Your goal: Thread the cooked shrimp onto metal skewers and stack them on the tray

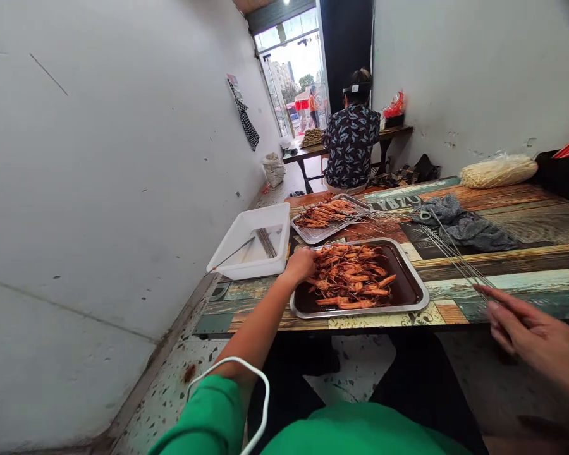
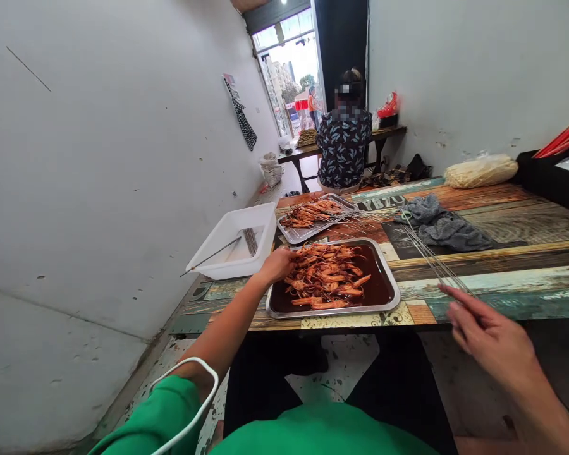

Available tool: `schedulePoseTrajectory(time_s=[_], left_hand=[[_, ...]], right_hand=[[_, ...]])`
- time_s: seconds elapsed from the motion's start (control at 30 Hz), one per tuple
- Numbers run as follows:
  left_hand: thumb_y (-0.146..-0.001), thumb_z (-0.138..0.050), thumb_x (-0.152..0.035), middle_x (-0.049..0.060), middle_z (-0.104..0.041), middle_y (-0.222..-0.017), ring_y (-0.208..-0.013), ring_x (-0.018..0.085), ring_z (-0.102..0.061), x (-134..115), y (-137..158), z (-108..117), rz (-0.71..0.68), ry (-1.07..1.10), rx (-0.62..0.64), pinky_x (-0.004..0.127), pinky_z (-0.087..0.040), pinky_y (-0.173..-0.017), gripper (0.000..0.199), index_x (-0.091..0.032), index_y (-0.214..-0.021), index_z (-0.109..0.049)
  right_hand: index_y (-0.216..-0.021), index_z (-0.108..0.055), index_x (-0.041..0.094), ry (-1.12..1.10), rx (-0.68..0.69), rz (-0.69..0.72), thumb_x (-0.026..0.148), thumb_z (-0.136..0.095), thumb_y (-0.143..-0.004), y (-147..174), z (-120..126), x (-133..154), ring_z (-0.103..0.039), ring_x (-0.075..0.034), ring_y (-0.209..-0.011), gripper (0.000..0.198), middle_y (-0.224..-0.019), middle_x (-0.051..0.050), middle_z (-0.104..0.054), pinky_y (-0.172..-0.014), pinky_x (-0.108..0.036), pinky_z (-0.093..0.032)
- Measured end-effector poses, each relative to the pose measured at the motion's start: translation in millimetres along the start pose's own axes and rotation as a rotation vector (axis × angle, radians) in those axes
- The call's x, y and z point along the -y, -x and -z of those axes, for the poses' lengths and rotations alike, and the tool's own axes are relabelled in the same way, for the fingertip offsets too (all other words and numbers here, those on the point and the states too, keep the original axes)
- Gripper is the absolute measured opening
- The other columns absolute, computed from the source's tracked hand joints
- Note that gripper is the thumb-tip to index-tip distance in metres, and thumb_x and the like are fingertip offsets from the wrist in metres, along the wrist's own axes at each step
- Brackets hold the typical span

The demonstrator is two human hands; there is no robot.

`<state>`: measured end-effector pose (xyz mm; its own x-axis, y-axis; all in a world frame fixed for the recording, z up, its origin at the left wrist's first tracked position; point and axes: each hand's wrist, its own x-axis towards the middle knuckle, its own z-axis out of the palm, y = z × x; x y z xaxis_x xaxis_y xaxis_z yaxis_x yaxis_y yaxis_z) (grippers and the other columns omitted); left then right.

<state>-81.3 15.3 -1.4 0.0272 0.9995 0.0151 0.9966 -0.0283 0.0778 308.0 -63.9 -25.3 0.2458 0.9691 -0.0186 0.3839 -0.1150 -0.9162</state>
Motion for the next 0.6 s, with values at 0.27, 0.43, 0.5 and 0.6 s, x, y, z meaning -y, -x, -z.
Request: schedulePoseTrajectory(time_s=[0.27, 0.43, 0.5, 0.6], left_hand=[[-0.077, -0.055, -0.022, 0.007, -0.068, -0.092, -0.089, 0.018, -0.061, 4.6, 0.3, 1.3, -0.028, 0.028, -0.008, 0.024, -0.044, -0.077, 0.023, -0.021, -0.093, -0.071], [-0.085, -0.046, -0.024, 0.009, -0.066, -0.098, -0.091, 0.018, -0.059, -5.5, 1.3, 2.3, -0.041, 0.036, -0.081, 0.026, -0.043, -0.08, 0.027, -0.02, -0.097, -0.07], [-0.087, -0.043, -0.026, 0.007, -0.065, -0.098, -0.094, 0.017, -0.057, -13.2, -2.0, 3.6, -0.052, 0.041, -0.143, 0.027, -0.041, -0.085, 0.028, -0.022, -0.099, -0.068], [-0.087, -0.045, -0.031, 0.009, -0.064, -0.095, -0.097, 0.021, -0.054, -24.6, -10.5, 6.2, -0.004, -0.011, -0.291, 0.035, -0.038, -0.088, 0.027, -0.021, -0.09, -0.071]], right_hand=[[-0.101, -0.067, 0.028, -0.525, 0.064, -0.033, 0.045, -0.07, -0.066, 47.2, -33.1, 13.1, -0.038, -0.01, -0.042, 0.038, -0.054, 0.003, -0.049, -0.034, -0.022, -0.031], [-0.101, -0.067, 0.029, -0.432, 0.132, -0.04, 0.049, -0.066, -0.07, 43.4, -36.2, 7.9, -0.033, -0.008, -0.038, 0.037, -0.055, 0.003, -0.049, -0.03, -0.022, -0.027], [-0.1, -0.068, 0.031, -0.463, 0.127, -0.032, 0.048, -0.067, -0.069, 45.5, -38.8, 5.0, -0.035, -0.009, -0.038, 0.035, -0.056, 0.003, -0.05, -0.03, -0.023, -0.028], [-0.096, -0.067, 0.032, -0.508, 0.057, -0.027, 0.047, -0.068, -0.068, 52.3, -43.9, 0.4, -0.038, -0.012, -0.039, 0.032, -0.059, 0.002, -0.054, -0.03, -0.025, -0.029]])
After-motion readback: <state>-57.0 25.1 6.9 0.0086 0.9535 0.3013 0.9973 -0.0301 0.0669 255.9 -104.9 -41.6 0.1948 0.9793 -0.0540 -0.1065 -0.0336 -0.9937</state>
